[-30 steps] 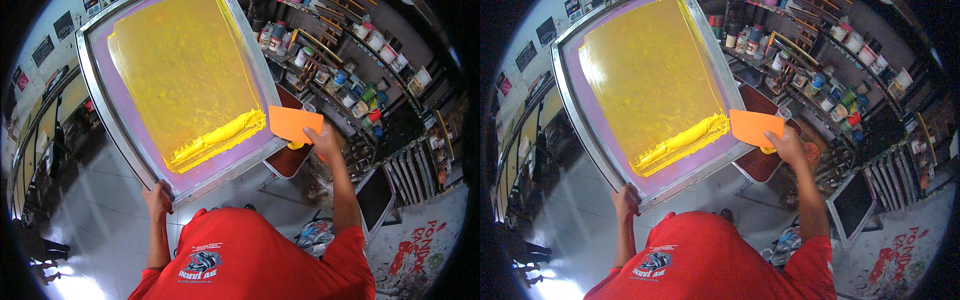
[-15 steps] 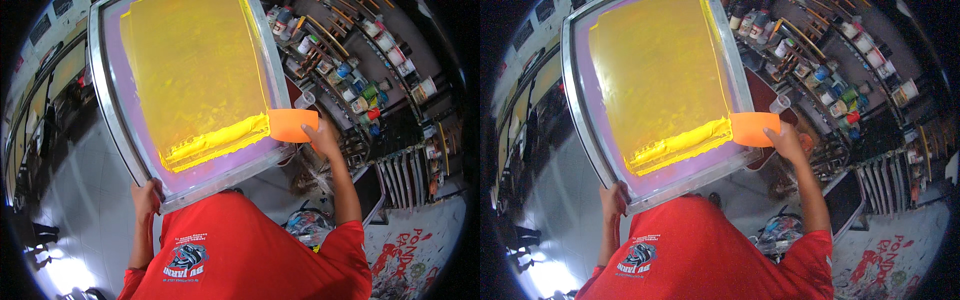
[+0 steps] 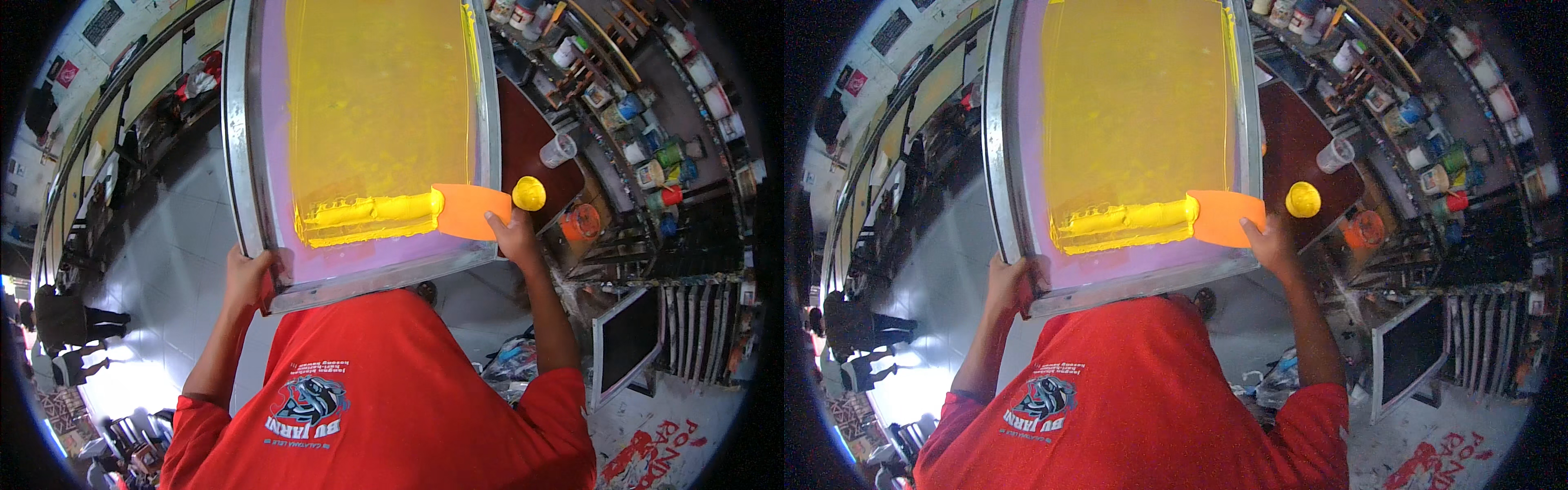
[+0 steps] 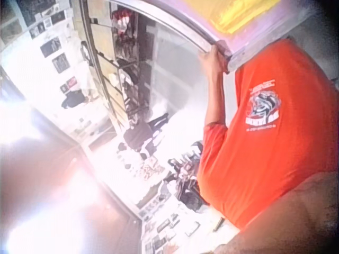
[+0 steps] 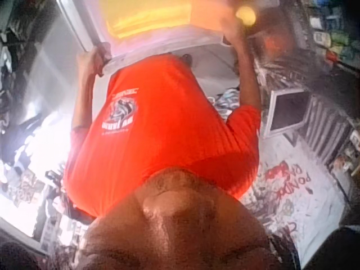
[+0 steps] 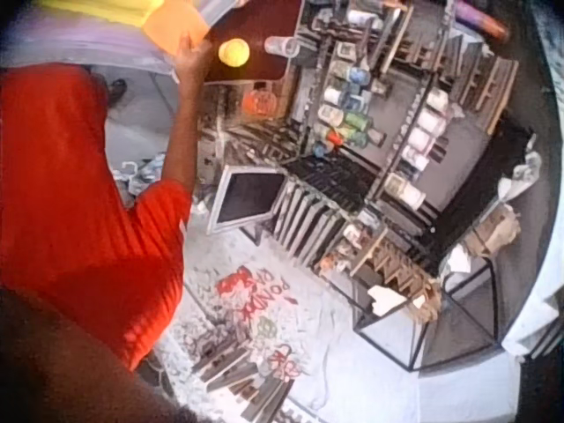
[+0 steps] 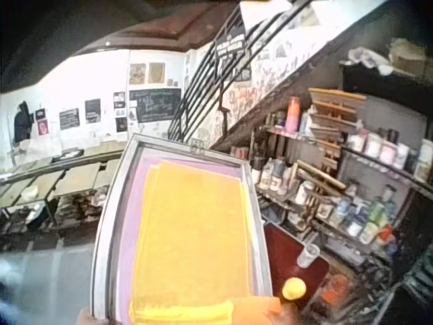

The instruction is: The person cleans excess yellow ink from a screen frame using a plastic scraper, returns the ink to a yellow container, and then places the cleaned screen onto a storage rack.

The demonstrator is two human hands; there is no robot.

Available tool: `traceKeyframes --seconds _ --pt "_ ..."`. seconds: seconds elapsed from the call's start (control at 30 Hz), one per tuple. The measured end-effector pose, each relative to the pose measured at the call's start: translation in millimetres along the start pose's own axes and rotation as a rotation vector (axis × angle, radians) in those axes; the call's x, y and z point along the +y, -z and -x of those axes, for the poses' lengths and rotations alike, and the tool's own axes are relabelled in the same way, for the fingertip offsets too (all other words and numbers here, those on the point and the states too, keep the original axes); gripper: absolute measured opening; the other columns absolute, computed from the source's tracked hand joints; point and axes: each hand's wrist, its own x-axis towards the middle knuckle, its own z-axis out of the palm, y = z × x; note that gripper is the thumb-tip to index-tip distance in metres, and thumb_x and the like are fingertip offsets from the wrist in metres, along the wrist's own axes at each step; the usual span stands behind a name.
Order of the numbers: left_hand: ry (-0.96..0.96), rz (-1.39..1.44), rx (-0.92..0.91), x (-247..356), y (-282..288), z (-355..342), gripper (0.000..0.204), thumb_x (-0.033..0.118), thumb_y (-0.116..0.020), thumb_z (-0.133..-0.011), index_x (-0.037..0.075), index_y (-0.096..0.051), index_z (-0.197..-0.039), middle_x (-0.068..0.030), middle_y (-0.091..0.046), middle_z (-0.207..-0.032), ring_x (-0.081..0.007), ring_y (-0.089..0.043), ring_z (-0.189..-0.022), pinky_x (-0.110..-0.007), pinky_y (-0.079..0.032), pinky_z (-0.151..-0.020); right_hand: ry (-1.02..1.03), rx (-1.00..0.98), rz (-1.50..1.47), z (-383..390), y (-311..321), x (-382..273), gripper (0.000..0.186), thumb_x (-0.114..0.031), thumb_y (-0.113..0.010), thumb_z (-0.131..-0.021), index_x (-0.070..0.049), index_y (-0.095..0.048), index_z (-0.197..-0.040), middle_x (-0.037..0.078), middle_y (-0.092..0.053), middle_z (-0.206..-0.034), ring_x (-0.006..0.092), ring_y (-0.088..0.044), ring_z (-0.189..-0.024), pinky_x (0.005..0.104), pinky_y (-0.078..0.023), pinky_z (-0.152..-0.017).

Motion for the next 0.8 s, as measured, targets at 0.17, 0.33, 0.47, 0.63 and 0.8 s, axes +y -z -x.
traceKeyframes --seconds 0.17,0.33,0.47,0.63,0.8 --pt "0.040 -0.086 0.032 9.5 -3.0 -0.9 0.019 0.003 -0.056 -0.072 -0.005 -0.057 -0.089 -0.0076 -0.060 -0.073 -0.0147 -0.056 -0.061 -0.029 -0.047 -0.057 -0.003 -0.010 -0.074 5.7 -44.6 6.9 0.026 -0.017 -0.057 -0.083 0.002 -0.060 -0.101 0.018 -0.066 -0.090 0.0291 -0.065 -0.085 0.0374 -0.048 -0.072" --pt "0.068 -0.133 0.045 21.8 -8.4 1.7 0.019 0.003 -0.056 -0.072 -0.004 -0.056 -0.089 -0.0072 -0.059 -0.072 -0.0140 -0.055 -0.060 -0.028 -0.046 -0.056 -0.024 -0.015 -0.105 12.4 -84.1 -8.7 0.024 -0.013 -0.056 -0.082 0.002 -0.060 -0.100 0.019 -0.065 -0.090 0.0300 -0.064 -0.084 0.0374 -0.048 -0.072" --pt "0.088 -0.178 0.045 25.1 -9.0 1.2 0.021 0.001 -0.057 -0.073 -0.004 -0.055 -0.093 -0.0077 -0.059 -0.072 -0.0152 -0.057 -0.060 -0.029 -0.047 -0.056 -0.024 0.001 -0.102 14.7 -110.3 -20.3 0.021 -0.009 -0.056 -0.081 0.004 -0.059 -0.098 0.018 -0.066 -0.087 0.0270 -0.065 -0.079 0.0348 -0.048 -0.069" --pt "0.085 -0.288 0.093 38.0 -17.4 9.2 0.024 -0.002 -0.057 -0.072 -0.004 -0.053 -0.096 -0.0095 -0.060 -0.074 -0.0166 -0.059 -0.060 -0.029 -0.049 -0.055 0.016 -0.022 -0.131 5.6 -123.1 -48.8 0.023 -0.010 -0.055 -0.079 0.005 -0.058 -0.096 0.023 -0.062 -0.090 0.0399 -0.059 -0.087 0.0425 -0.047 -0.074" --pt "0.098 -0.350 0.156 44.5 -22.1 15.5 0.025 -0.002 -0.059 -0.071 -0.004 -0.053 -0.095 -0.0099 -0.061 -0.073 -0.0164 -0.060 -0.060 -0.029 -0.049 -0.055 0.050 -0.047 -0.136 -3.3 -123.4 -67.5 0.022 -0.009 -0.055 -0.078 0.006 -0.058 -0.093 0.026 -0.061 -0.085 0.0409 -0.060 -0.082 0.0436 -0.048 -0.070"
